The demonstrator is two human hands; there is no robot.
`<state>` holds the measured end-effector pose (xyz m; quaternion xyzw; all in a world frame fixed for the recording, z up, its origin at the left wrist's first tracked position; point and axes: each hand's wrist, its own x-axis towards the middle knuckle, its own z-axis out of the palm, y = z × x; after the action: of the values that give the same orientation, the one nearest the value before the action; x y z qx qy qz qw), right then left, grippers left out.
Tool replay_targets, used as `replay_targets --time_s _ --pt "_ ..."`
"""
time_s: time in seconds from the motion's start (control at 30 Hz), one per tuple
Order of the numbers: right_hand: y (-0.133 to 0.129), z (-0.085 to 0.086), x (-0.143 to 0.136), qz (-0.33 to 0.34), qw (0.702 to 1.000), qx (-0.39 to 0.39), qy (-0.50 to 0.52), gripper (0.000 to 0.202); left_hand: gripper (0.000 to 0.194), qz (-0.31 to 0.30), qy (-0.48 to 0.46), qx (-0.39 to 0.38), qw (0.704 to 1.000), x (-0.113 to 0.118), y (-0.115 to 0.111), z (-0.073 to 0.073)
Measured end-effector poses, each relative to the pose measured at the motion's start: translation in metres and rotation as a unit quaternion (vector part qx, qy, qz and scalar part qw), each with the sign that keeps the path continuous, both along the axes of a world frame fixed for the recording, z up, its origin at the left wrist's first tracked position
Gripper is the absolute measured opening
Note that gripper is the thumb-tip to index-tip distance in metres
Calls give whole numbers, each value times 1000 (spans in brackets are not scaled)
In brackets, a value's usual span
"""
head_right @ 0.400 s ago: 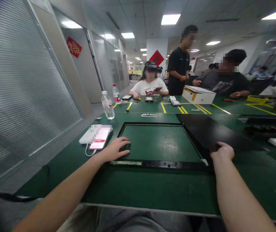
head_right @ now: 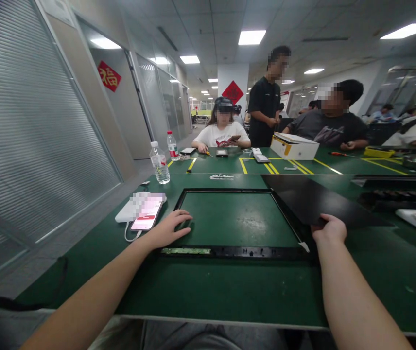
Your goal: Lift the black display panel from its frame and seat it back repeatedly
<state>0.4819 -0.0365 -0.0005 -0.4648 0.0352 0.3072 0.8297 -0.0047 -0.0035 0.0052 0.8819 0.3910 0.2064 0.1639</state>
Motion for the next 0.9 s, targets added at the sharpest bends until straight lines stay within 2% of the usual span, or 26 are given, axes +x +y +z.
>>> replay_targets --time_s 0.33,0.43,0.5,0.7,0.8,0.9 --pt "-7 28 -26 -16 997 72 9 20 35 19 -104 -30 994 1 1 2" --pt "-11 35 -36 -3 997 78 10 19 35 50 -166 -52 984 3 2 0" --pt "-14 39 -42 22 996 86 -1 17 39 79 -229 -96 966 4 4 -2" --pt "-21 46 -49 104 991 79 8 14 45 143 -432 -259 852 6 8 -1" --pt "-23 46 -48 136 989 61 20 17 38 155 -519 -321 777 6 7 5" --pt "-25 45 -48 174 983 47 24 21 29 136 -588 -381 700 4 7 13"
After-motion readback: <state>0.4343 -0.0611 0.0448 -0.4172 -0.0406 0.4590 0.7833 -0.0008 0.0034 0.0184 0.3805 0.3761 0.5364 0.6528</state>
